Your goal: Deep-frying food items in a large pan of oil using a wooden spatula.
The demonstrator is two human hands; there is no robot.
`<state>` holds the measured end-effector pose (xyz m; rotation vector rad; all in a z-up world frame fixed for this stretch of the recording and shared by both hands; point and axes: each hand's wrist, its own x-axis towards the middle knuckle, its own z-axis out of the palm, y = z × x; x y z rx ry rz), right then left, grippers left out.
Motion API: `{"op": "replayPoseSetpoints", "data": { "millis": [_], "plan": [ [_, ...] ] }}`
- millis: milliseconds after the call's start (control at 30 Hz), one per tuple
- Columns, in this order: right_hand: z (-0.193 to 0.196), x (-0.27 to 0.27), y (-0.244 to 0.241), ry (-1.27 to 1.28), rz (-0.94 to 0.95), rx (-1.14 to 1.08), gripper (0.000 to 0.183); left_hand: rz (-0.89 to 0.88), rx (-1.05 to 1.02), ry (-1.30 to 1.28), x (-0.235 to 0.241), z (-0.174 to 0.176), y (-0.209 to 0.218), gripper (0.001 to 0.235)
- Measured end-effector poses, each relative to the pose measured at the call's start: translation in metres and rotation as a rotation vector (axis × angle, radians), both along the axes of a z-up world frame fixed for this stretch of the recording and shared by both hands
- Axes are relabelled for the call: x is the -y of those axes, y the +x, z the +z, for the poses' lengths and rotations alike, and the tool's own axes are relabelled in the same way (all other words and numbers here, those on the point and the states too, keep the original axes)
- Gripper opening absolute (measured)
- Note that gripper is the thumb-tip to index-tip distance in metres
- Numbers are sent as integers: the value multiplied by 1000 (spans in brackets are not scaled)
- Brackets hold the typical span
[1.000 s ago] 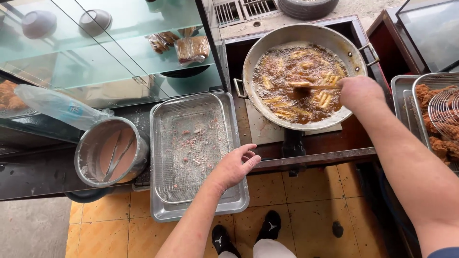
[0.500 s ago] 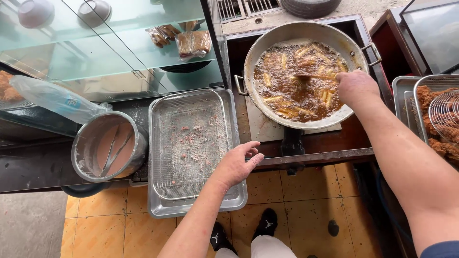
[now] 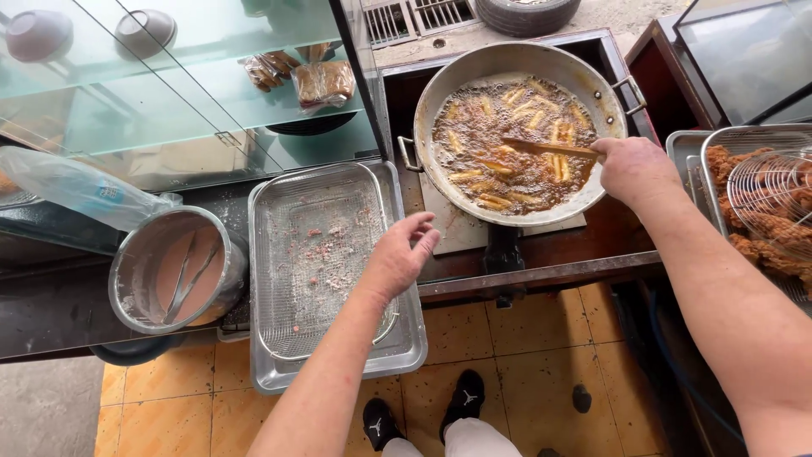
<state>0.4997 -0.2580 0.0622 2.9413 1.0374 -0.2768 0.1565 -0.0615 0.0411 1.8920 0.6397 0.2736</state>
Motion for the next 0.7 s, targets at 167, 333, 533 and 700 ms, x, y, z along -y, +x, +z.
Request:
{"op": "replayPoseSetpoints", "data": {
  "millis": [167, 333, 533, 700],
  "plan": [
    [-5, -7, -15, 13, -24, -53, 43, 66, 39, 57, -21, -2, 4, 45],
    [-29, -20, -17, -29, 4, -54, 45, 88, 42, 72, -25, 6, 1, 44],
    [-45, -27, -22, -46, 21, -23, 46, 100, -33, 85, -20, 12, -5, 45],
    [-45, -34, -22, -11, 14, -48, 37, 101, -15, 91, -21, 3, -8, 44]
  ]
}}
